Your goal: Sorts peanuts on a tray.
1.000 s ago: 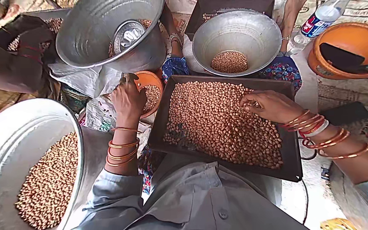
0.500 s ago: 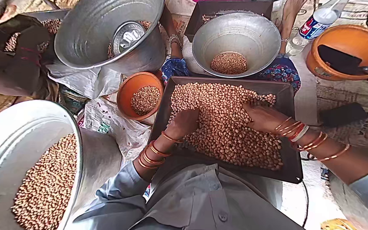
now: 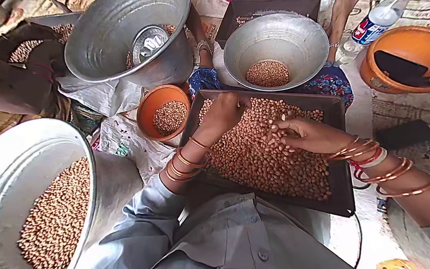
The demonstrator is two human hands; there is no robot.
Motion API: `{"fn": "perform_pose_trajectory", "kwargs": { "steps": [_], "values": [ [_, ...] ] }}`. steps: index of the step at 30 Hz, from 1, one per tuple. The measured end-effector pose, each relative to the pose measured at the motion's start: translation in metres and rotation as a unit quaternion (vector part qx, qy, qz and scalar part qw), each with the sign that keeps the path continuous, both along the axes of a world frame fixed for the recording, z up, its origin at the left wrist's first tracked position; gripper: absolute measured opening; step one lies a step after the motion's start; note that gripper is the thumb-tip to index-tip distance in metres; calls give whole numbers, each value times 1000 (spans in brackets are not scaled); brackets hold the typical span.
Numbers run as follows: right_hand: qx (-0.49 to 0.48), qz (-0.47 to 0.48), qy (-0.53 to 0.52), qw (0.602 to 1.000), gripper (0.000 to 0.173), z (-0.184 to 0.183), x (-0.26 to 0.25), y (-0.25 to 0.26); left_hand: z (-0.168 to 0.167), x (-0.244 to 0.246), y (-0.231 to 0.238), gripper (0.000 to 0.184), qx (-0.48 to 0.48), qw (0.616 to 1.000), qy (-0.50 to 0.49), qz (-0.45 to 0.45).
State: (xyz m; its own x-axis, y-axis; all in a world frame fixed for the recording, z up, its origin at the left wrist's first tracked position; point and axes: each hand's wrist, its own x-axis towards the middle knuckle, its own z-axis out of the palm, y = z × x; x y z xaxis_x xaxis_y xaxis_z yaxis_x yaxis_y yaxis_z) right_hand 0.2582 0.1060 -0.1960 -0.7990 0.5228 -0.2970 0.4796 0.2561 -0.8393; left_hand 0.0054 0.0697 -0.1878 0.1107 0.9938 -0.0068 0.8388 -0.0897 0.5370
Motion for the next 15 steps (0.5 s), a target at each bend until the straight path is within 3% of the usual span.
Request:
{"fn": "perform_pose_trajectory", "kwargs": {
  "steps": [3, 8, 12, 15],
  "values": [
    [-40, -19, 69, 997, 30, 1, 7, 11, -31, -24, 33, 22, 33, 994, 81, 70],
    [58, -65, 65, 994, 22, -6, 16, 31, -75, -27, 46, 16, 0, 994, 71, 87],
    [118, -50, 38, 991, 19, -16, 19, 43, -76, -27, 45, 16, 8, 993, 79, 85],
    [167, -34, -7, 985, 17, -23, 23, 46, -52, -48, 37, 18, 19, 981, 116, 156]
  ]
}}
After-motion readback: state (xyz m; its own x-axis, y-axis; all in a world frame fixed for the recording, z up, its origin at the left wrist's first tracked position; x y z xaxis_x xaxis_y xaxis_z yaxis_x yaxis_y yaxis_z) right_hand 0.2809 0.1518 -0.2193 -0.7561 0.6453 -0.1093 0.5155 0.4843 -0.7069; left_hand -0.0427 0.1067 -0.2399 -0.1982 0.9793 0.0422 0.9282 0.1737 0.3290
